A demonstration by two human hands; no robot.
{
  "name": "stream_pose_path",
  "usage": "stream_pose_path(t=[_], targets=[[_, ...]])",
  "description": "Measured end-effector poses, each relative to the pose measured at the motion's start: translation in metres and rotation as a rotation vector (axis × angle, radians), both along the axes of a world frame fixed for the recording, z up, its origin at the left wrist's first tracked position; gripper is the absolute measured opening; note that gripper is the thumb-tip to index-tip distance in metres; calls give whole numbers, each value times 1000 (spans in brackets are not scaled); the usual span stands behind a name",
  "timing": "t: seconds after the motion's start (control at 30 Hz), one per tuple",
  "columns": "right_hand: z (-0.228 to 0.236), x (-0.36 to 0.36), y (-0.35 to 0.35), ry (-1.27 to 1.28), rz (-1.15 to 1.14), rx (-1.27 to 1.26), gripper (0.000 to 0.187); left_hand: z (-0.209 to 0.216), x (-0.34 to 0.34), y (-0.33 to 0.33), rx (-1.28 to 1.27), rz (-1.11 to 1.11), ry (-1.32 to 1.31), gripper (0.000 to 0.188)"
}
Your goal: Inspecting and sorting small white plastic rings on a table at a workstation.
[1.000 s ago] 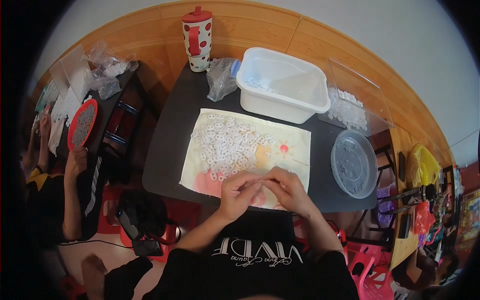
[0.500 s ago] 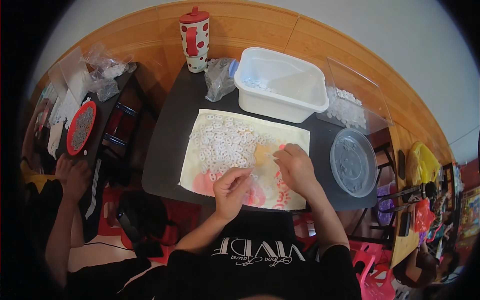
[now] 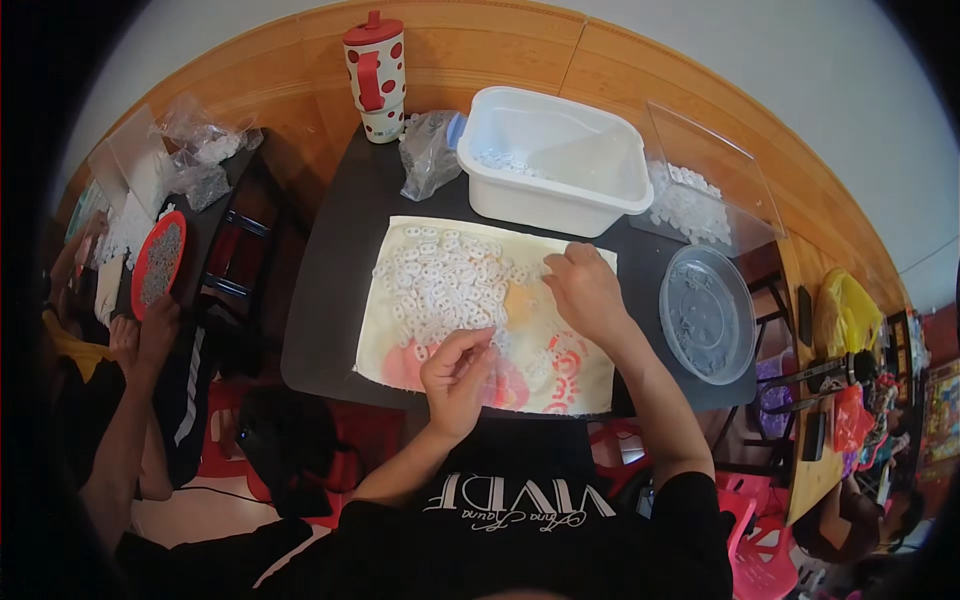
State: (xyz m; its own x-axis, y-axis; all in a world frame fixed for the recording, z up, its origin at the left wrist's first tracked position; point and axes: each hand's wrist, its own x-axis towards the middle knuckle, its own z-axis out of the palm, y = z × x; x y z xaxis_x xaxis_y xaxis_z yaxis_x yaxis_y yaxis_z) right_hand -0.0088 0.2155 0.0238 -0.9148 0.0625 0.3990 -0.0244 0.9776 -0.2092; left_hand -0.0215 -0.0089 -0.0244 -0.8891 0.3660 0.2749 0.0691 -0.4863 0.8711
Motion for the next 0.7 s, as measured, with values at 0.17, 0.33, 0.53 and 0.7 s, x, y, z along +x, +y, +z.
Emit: stream_pose_path(t=[0.17,0.33,0.53,0.7], targets=[[-7,-10,6,-42,84,-39,14,2,2,0,-35,-34,-15,25],[-5,3,6,-20,149,-192,14,2,1,-1,-64,-70,15,24],[1,14,1,21,180,-183,15,2,0,-2,-54,-88,21,25],[7,24,-4,22,175,-217,17,1,0,-2,-69,-86,33,25]])
